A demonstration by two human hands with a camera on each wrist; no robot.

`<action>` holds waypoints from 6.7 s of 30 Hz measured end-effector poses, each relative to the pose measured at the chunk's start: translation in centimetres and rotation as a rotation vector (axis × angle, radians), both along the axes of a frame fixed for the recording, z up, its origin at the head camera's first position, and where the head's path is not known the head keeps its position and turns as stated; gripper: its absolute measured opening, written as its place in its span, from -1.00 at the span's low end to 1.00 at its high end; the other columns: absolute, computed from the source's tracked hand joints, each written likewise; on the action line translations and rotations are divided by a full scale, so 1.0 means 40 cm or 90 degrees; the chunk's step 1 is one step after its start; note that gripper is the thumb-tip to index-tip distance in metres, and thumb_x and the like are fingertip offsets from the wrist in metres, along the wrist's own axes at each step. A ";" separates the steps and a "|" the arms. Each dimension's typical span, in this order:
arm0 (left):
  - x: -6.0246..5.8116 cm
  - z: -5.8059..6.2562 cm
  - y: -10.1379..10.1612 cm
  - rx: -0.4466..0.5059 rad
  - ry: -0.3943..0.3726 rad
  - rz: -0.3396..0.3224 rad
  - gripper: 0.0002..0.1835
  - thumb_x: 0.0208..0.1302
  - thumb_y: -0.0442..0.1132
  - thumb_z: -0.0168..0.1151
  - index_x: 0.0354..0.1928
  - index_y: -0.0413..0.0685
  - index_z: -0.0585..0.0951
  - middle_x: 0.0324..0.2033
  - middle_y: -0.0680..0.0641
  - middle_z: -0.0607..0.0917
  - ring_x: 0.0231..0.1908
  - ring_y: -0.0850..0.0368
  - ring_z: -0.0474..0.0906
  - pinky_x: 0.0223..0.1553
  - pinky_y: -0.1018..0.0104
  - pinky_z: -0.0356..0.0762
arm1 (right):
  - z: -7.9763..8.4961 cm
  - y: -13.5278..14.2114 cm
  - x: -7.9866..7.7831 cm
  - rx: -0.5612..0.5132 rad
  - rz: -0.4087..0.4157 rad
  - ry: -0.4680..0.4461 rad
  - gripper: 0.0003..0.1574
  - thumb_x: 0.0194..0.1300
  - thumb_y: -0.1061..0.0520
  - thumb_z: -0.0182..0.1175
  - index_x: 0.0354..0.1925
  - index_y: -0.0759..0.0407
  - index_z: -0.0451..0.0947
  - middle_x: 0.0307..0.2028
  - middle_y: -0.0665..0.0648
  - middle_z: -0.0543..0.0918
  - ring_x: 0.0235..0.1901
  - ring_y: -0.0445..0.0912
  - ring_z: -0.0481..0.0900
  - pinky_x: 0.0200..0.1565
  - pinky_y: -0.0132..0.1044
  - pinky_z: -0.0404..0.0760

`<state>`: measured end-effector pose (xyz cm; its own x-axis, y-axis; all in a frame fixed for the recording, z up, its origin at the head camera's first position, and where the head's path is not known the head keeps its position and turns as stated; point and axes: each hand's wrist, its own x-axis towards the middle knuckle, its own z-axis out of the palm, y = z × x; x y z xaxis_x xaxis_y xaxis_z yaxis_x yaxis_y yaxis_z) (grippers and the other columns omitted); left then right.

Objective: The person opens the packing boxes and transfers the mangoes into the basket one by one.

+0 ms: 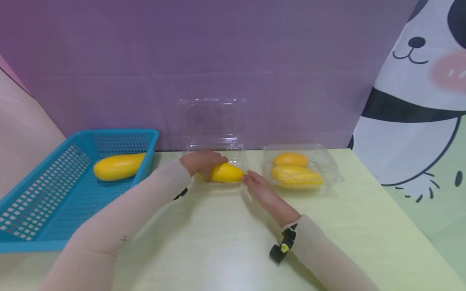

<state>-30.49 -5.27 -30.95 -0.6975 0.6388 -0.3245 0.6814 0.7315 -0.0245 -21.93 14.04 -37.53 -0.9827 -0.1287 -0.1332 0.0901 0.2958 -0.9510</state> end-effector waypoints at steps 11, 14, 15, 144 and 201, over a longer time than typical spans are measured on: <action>0.000 -0.004 0.002 0.011 0.003 0.019 -0.26 -0.01 -0.31 0.41 0.27 0.08 0.35 0.04 -0.03 0.56 -0.02 0.02 0.48 0.23 0.07 0.41 | 0.003 0.000 -0.007 -0.011 0.003 0.005 -0.26 0.44 0.03 -0.09 0.40 0.39 0.00 0.35 0.43 0.20 0.32 0.29 0.21 0.35 0.12 0.18; 0.009 -0.005 0.001 0.024 0.000 0.025 -0.25 0.00 -0.34 0.39 0.29 0.08 0.35 0.08 -0.04 0.56 0.01 0.00 0.48 0.25 0.05 0.39 | 0.004 -0.002 -0.006 -0.018 0.000 -0.002 -0.27 0.44 0.04 -0.10 0.40 0.39 0.00 0.36 0.43 0.18 0.34 0.29 0.17 0.37 0.12 0.15; 0.012 -0.006 0.001 0.027 0.001 0.027 -0.25 0.01 -0.34 0.39 0.29 0.08 0.35 0.09 -0.05 0.55 0.02 -0.01 0.48 0.25 0.04 0.39 | 0.004 -0.002 -0.006 -0.020 0.001 -0.005 -0.27 0.44 0.05 -0.10 0.40 0.40 -0.01 0.36 0.43 0.17 0.35 0.29 0.15 0.37 0.13 0.13; 0.134 0.174 -0.393 0.152 0.207 0.116 -0.21 -0.04 -0.22 0.44 0.29 0.00 0.32 0.06 -0.14 0.55 -0.15 -0.03 0.47 -0.15 -0.04 0.53 | -0.008 -0.017 0.000 -0.091 -0.012 -0.024 -0.21 0.41 0.08 -0.09 0.40 0.46 -0.10 0.39 0.48 0.03 0.37 0.32 0.06 0.40 0.12 0.05; 0.079 0.114 -0.622 0.128 0.123 0.225 -0.28 -0.06 -0.17 0.42 0.15 -0.27 0.34 -0.26 -0.13 0.58 -0.33 0.01 0.42 -0.31 0.04 0.47 | -0.007 -0.013 -0.007 -0.095 -0.008 -0.025 -0.20 0.42 0.07 -0.09 0.40 0.46 -0.12 0.40 0.47 0.01 0.38 0.31 0.04 0.40 0.11 0.04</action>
<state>-27.34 -30.14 -26.41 -0.9199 0.3874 -0.0609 0.3856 0.9218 0.0391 -22.22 13.51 -37.81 -0.9788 -0.1382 -0.1513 0.1303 0.1505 -0.9800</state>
